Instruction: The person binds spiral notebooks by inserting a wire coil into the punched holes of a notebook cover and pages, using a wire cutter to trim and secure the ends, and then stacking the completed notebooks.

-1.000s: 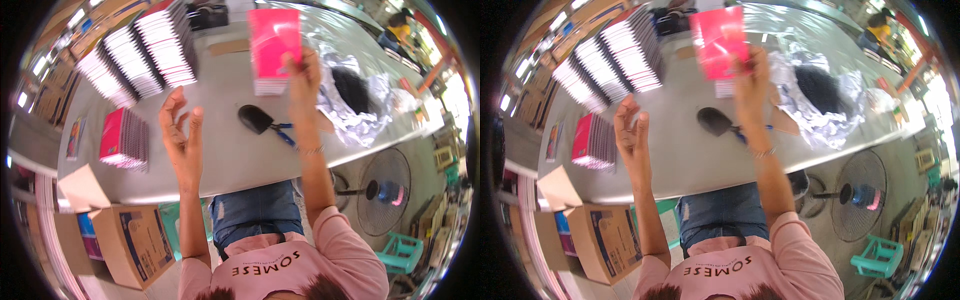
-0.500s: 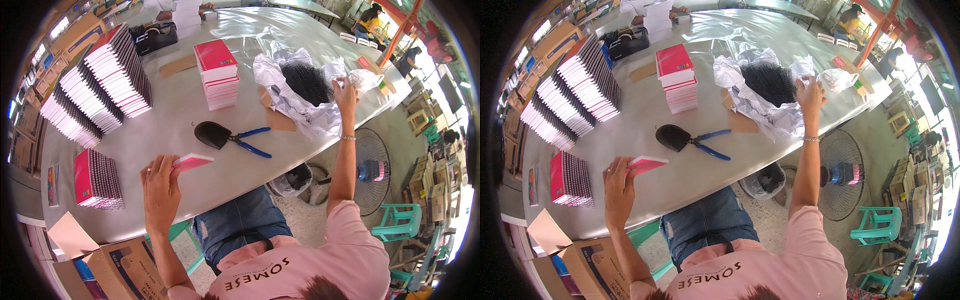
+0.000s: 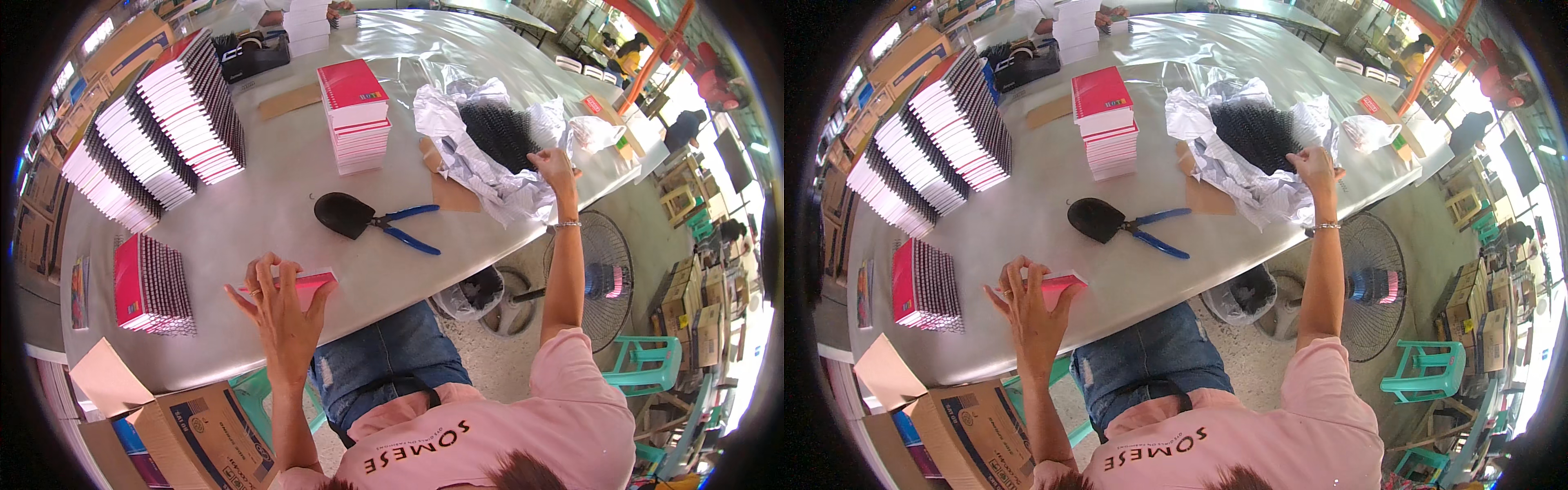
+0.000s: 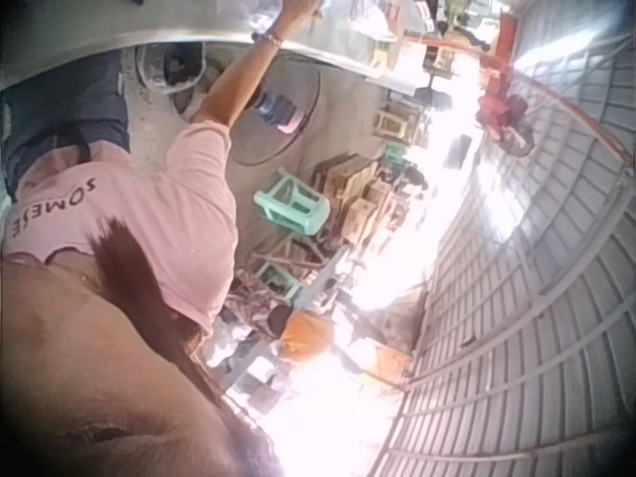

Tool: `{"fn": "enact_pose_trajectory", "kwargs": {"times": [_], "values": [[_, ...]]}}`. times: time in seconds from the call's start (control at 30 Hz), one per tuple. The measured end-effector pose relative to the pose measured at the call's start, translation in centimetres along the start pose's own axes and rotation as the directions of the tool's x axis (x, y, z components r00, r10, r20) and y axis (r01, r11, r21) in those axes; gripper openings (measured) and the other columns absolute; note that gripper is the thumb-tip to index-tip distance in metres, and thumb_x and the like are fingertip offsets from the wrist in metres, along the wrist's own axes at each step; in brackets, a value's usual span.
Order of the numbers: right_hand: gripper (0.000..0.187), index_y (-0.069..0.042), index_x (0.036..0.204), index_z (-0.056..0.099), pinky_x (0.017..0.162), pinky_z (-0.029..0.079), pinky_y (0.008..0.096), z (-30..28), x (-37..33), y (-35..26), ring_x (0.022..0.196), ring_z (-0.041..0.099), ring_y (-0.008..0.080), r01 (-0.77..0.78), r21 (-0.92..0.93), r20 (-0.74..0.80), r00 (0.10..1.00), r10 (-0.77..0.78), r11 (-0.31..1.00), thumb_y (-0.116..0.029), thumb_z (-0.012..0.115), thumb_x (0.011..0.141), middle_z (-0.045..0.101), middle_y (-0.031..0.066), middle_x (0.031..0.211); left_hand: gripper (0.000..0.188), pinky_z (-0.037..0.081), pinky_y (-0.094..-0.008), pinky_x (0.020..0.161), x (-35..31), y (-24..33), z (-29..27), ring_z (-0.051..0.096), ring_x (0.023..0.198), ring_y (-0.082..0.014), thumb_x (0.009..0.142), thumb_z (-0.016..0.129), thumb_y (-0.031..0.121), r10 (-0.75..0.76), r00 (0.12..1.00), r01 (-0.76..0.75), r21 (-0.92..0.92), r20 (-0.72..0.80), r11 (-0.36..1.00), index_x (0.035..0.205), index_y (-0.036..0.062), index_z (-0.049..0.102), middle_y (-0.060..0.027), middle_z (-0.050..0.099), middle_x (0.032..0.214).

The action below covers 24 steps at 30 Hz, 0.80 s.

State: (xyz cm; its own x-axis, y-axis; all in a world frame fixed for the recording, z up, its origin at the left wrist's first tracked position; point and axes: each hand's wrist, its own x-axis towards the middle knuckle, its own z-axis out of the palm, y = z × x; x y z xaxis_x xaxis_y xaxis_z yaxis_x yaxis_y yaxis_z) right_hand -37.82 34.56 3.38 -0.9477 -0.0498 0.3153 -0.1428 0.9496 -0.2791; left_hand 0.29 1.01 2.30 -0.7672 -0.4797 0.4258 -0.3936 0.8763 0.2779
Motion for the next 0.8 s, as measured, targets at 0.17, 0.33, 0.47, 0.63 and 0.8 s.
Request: {"fn": "enact_pose_trajectory", "kwargs": {"times": [0.17,0.33,0.47,0.63,0.8], "values": [[0.042,-0.009,0.089,0.075,0.089,0.031,0.0591,-1.2,-0.1,-1.2,0.083,0.067,0.024,-0.109,0.017,0.182,0.978,0.104,0.994,-0.049,0.07,0.078,0.072,0.0074,0.079,0.05,0.029,-0.0549,0.101,-0.1,0.2,1.5,0.045,0.116,-0.0318,0.064,0.085,0.039,-0.084,0.988,0.068,-0.124,-0.132,0.99,0.092,0.0085,0.057,-0.0089,0.048,0.116],[0.044,-0.004,0.095,0.073,0.085,0.043,0.045,-0.2,0.2,1.2,0.081,0.067,0.0209,-0.033,0.187,-0.111,0.992,0.055,0.982,-0.046,0.069,0.082,0.072,0.0089,0.082,0.048,0.032,-0.0521,0.097,0.5,1.0,2.3,0.046,0.111,-0.0319,0.062,0.087,0.035,-0.09,0.98,0.067,-0.133,-0.176,0.989,0.088,0.0075,0.057,-0.0092,0.051,0.11],[0.034,-0.001,0.098,0.07,0.076,0.046,0.032,-1.5,-0.5,-1.9,0.078,0.067,0.0172,0.127,0.425,-0.299,0.954,0.006,0.896,-0.034,0.067,0.089,0.07,0.009,0.079,0.045,0.032,-0.0508,0.096,0.0,0.5,1.9,0.046,0.11,-0.0323,0.062,0.085,0.031,-0.096,0.974,0.077,-0.096,-0.205,0.992,0.088,0.0079,0.056,-0.0091,0.052,0.108],[0.018,-0.002,0.1,0.067,0.078,0.047,0.0259,-5.3,-4.0,-5.4,0.083,0.061,0.0118,0.38,0.882,-0.389,0.921,-0.027,0.279,-0.018,0.067,0.092,0.066,0.0039,0.093,0.043,0.032,-0.0496,0.095,0.2,0.2,2.6,0.046,0.109,-0.0324,0.063,0.084,0.031,-0.068,0.977,0.047,-0.11,-0.203,0.993,0.088,0.0098,0.055,-0.0076,0.053,0.107],[0.019,-0.004,0.107,0.063,0.086,0.05,0.0315,-6.7,-8.9,-10.1,0.091,0.06,0.0115,0.226,0.961,-0.244,0.964,-0.105,-0.159,-0.016,0.066,0.092,0.064,0.004,0.098,0.043,0.033,-0.0496,0.094,0.4,0.4,2.7,0.046,0.108,-0.0319,0.064,0.083,0.03,-0.078,0.975,0.054,-0.119,-0.209,0.991,0.088,0.0102,0.054,-0.0067,0.053,0.106]]}}
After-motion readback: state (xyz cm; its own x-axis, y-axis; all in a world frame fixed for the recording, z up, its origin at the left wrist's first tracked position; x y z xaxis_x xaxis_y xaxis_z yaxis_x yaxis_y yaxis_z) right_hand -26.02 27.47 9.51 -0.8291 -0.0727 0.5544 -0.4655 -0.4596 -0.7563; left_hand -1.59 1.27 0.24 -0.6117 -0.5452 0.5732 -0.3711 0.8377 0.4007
